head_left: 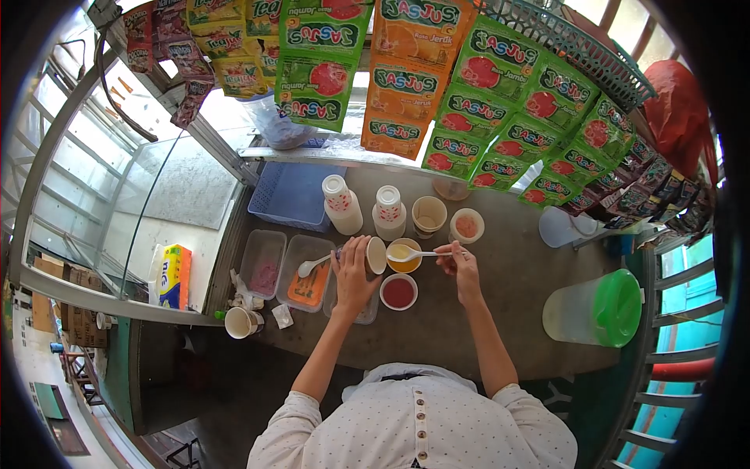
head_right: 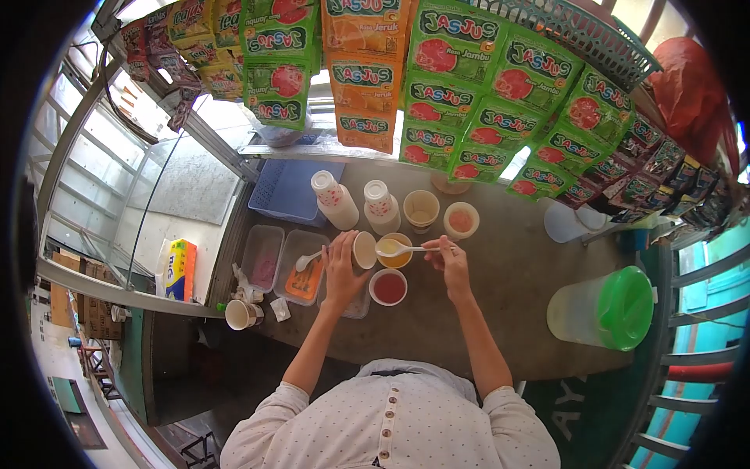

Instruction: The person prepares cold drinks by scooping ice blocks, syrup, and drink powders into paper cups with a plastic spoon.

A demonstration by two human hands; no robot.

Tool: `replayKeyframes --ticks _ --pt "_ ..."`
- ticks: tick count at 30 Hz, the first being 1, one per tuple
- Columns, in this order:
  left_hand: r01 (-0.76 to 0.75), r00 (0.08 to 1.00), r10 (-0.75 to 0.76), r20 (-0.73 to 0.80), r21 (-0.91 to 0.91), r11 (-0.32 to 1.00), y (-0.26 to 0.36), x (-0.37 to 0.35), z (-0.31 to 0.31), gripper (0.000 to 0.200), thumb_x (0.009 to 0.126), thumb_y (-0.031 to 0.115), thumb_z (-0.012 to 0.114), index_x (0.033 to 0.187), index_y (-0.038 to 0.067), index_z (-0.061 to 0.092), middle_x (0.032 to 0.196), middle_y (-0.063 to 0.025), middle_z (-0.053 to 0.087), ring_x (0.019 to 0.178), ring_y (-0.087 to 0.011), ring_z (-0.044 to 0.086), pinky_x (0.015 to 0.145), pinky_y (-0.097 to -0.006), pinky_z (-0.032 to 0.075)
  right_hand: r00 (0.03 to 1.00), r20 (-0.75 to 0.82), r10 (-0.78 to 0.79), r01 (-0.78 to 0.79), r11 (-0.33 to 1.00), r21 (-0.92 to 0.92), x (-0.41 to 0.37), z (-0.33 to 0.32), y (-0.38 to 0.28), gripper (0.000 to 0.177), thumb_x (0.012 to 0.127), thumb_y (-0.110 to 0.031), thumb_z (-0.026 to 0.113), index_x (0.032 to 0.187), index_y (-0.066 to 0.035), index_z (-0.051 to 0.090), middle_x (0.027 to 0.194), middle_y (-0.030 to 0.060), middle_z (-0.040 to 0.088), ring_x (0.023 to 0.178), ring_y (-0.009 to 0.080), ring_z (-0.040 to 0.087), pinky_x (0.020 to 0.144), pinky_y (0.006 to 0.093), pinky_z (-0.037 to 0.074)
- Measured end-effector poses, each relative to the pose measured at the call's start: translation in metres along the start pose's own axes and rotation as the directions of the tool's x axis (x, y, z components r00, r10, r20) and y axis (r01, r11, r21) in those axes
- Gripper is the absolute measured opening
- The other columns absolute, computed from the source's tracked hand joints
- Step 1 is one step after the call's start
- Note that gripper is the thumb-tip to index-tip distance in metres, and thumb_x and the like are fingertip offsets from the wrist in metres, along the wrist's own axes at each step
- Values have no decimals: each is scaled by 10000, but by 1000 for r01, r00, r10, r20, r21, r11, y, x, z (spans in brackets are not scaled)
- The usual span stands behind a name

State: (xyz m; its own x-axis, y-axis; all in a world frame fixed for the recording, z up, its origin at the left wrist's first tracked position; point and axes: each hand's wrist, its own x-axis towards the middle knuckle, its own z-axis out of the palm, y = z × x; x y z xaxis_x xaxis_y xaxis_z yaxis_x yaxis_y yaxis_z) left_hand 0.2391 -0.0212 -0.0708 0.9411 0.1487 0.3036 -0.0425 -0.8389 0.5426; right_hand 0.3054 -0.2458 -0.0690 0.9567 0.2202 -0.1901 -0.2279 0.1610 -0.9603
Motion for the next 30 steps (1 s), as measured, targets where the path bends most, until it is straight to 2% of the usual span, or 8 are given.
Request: replayKeyframes --ticks 2,3,6,8,11,17,23,30 --pt "10 1000 -10 8 2 1000 1 -1 0 870 579 131 791 1330 144 351 1325 -52 404 1293 -256 325 1076 -549 145 989 114 -90 93 995 -22 0 15 -2 436 965 -410 413 931 -52 659 719 -8 595 596 31 439 550 186 338" --pt "7 1000 -7 10 0 1000 1 -2 0 870 579 131 791 1330 144 351 1325 -52 404 1293 -256 325 1076 -549 145 984 137 -117 126 990 -56 -2 25 0 384 982 -314 409 925 -36 668 700 -13 570 584 31 406 534 179 325" --pt "5 1000 -5 -1 5 1000 1 -3 1 872 579 133 792 1330 141 351 1324 -58 406 1290 -259 330 1071 -548 152 963 179 -199 215 973 -78 -11 43 -3 376 981 -303 416 916 -24 660 696 -15 564 579 31 399 523 172 318" --pt "7 1000 -7 1 1 1000 1 -4 0 872 579 135 793 1330 138 350 1323 -65 407 1287 -262 335 1069 -543 158 960 138 -242 251 966 -52 -10 37 -2 376 981 -296 419 900 -16 657 689 -14 560 572 34 404 508 177 308" --pt "3 1000 -2 10 -10 1000 -1 -5 0 872 579 134 793 1330 136 350 1322 -67 407 1287 -265 335 1069 -539 161 961 -100 -259 251 964 -84 -6 20 3 392 981 -290 414 853 -16 664 642 -2 543 554 25 395 505 176 301" --pt "-5 1000 5 15 -12 1000 1 -6 -2 867 578 129 794 1325 136 354 1316 -67 409 1280 -265 341 1067 -536 170 950 -28 -311 285 901 -326 0 23 23 406 977 -295 414 825 -18 668 621 -9 535 537 27 392 483 193 292" --pt "8 1000 -8 10 -13 1000 2 -5 -3 864 579 128 793 1325 133 355 1315 -69 408 1280 -264 340 1071 -531 169 987 -71 -143 138 987 -81 2 8 25 433 974 -336 412 824 -26 675 621 -8 557 543 39 423 500 198 307" --pt "9 1000 -9 4 -8 1000 0 -5 -1 867 582 132 792 1330 130 353 1312 -70 411 1277 -265 344 1069 -530 169 992 -103 -71 74 997 16 -2 4 17 435 981 -344 388 843 -39 666 630 -6 559 541 37 400 505 189 292"
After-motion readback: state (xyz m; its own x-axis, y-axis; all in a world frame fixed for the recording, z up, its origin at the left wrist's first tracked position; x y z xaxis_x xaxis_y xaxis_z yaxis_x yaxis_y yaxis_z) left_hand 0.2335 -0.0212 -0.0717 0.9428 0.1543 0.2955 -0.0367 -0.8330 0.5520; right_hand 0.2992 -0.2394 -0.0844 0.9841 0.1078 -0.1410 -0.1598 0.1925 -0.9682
